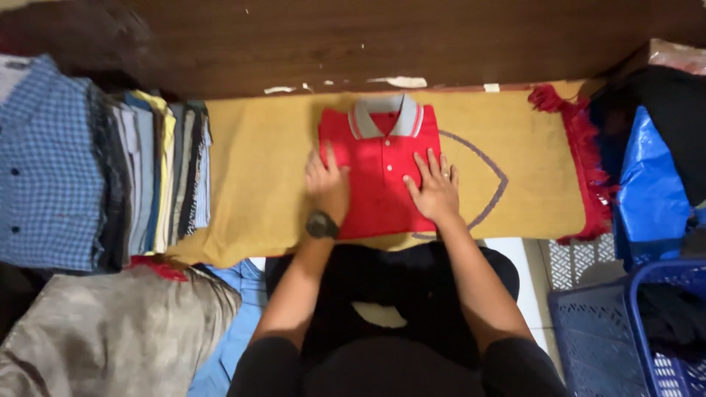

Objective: The person folds a blue checkered shirt and then a red polo shirt on a yellow mat. They smooth the fabric, fold the sleeves and sides, and then fold the shirts in half before placing them on a stack.

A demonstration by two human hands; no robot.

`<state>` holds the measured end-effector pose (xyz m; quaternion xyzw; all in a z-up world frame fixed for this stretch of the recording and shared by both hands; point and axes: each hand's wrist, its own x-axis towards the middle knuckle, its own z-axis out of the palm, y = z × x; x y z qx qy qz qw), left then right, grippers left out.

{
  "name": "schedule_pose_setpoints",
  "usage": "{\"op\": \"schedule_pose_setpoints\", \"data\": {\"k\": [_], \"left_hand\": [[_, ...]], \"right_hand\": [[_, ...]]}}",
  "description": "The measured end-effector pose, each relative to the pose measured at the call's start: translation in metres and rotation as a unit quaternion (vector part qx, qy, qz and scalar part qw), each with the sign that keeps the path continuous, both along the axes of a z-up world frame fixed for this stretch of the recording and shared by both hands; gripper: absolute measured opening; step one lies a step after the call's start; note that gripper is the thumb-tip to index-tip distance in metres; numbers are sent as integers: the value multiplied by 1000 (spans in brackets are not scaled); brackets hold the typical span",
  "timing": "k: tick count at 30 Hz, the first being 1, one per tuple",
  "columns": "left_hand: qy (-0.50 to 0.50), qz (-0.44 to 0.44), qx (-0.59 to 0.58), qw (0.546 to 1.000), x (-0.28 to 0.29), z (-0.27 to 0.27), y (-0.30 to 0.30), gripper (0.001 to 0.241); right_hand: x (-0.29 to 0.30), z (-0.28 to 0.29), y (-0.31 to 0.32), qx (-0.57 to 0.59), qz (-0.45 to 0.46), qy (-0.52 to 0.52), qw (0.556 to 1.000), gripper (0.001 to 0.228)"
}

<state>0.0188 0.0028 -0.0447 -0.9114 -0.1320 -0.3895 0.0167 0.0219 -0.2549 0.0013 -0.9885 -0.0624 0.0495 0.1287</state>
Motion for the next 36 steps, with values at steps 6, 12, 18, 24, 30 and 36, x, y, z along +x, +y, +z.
{"op": "schedule_pose_setpoints", "data": {"k": [6,12,18,24,30,36], "left_hand": [[282,-225,-138,922,-35,7,-13,68],[38,-230,-71,970,-11,-50,-16,59],[46,-209,-58,975,-16,-46,-16,57],[33,-182,-56,981,-20,-44,-22,61],[9,19,-58,998,-35,-55,-9,86],[147,-42,-112,982,-66,-24,20,73]], "right_hand": [[4,-22,-4,8,1,-38,999,72],[3,-21,-2,13,-16,-58,998,69],[-1,-45,0,-8,-120,-204,971,74],[21,-85,-6,-82,-183,-149,968,81],[-6,-37,-12,21,-175,19,984,82],[-43,-8,-11,80,-166,93,978,84]]}}
